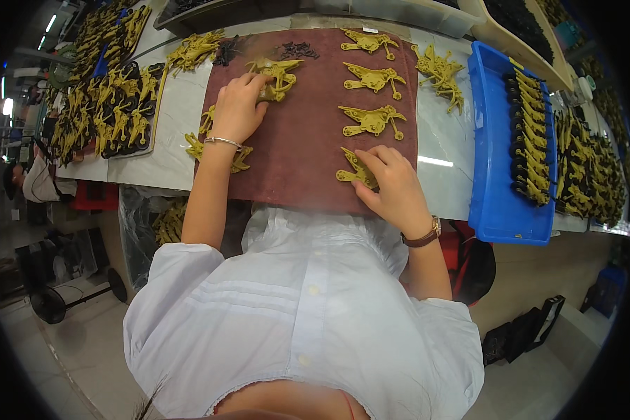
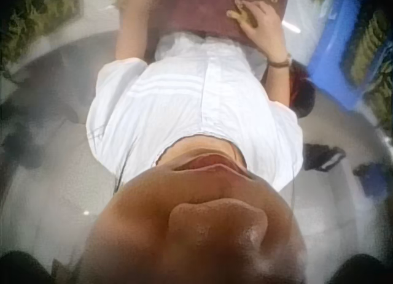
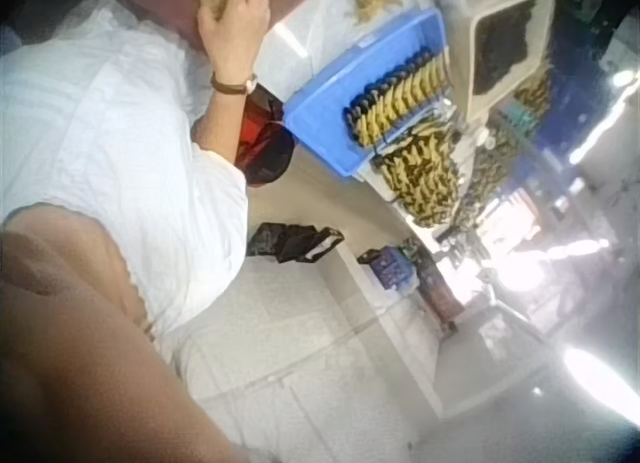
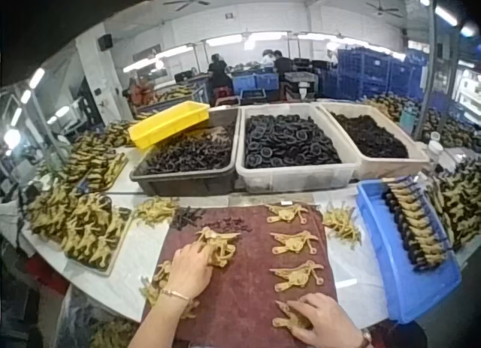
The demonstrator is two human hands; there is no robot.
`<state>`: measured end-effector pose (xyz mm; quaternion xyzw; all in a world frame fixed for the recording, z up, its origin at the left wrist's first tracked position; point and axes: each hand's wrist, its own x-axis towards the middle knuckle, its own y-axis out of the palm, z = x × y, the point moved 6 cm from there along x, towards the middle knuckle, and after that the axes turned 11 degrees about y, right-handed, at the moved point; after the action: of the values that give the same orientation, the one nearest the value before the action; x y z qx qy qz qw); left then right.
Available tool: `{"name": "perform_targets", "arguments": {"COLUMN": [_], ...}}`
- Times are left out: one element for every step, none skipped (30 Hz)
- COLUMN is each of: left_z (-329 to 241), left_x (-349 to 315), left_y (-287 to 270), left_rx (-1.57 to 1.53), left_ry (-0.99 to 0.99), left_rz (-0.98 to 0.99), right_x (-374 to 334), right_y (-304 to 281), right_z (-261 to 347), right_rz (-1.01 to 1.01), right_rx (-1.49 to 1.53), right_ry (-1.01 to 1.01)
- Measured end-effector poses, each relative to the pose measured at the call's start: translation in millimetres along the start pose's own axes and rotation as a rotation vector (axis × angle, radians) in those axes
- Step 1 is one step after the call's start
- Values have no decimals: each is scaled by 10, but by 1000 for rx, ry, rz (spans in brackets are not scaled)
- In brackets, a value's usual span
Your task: The person assembles small plastic toy motorcycles by hand, snapping together toy motorcycle bodies, toy wheels, and other assembly parts.
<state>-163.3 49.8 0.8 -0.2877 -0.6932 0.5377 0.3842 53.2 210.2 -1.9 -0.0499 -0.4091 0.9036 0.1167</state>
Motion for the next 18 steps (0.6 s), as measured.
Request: {"name": "perform_targets", "arguments": {"left_z": [23, 37, 33, -12, -61, -97, -208, -326, -444, -562, -698, -811, -879, -946, -1008, -1053, -1039, -1032], "left_x": [4, 4, 9, 9, 2, 4, -5, -29, -60, -104, -156, -208, -256, -315, -366, -411, -435, -464], "left_y": [22, 25, 17, -28, -79, -101, -190, -286, -338, -358, -373, -386, -357, -316, -306, -323, -317, -307], "left_rx": [3, 6, 5, 16, 28, 27, -44, -116, -201, -203, -280, -355, -353, -389, -427, -427, -597, -763], "left_ry": [9, 17, 21, 82, 142, 147, 240, 332, 365, 366, 405, 441, 439, 466, 497, 496, 402, 303], "left_rz": [-1, -3, -4, -43, -82, -83, -187, -291, -322, -321, -322, -324, -325, -341, -356, -356, -317, -277], "right_x": [6, 19, 17, 14, 25, 35, 49, 90, 148, 203, 249, 293, 344, 372, 374, 379, 378, 368], "right_y": [-17, -23, -41, -53, -56, -96, -134, -145, -205, -252, -256, -237, -195, -157, -151, -98, -42, -32], "right_z": [28, 22, 36, 63, 75, 84, 96, 137, 144, 146, 176, 208, 245, 276, 286, 284, 289, 316], "right_rz": [-6, -7, -46, -83, -85, -133, -180, -183, -214, -243, -248, -247, -198, -147, -148, -60, 30, 34], "right_rx": [-19, -20, -111, -202, -204, -97, 9, 7, 208, 410, 508, 508, 562, 617, 616, 716, 814, 814], "right_ry": [-32, -35, -100, -166, -167, -153, -140, -138, -72, -7, 3, 3, -21, -45, -45, -11, 23, 21]}}
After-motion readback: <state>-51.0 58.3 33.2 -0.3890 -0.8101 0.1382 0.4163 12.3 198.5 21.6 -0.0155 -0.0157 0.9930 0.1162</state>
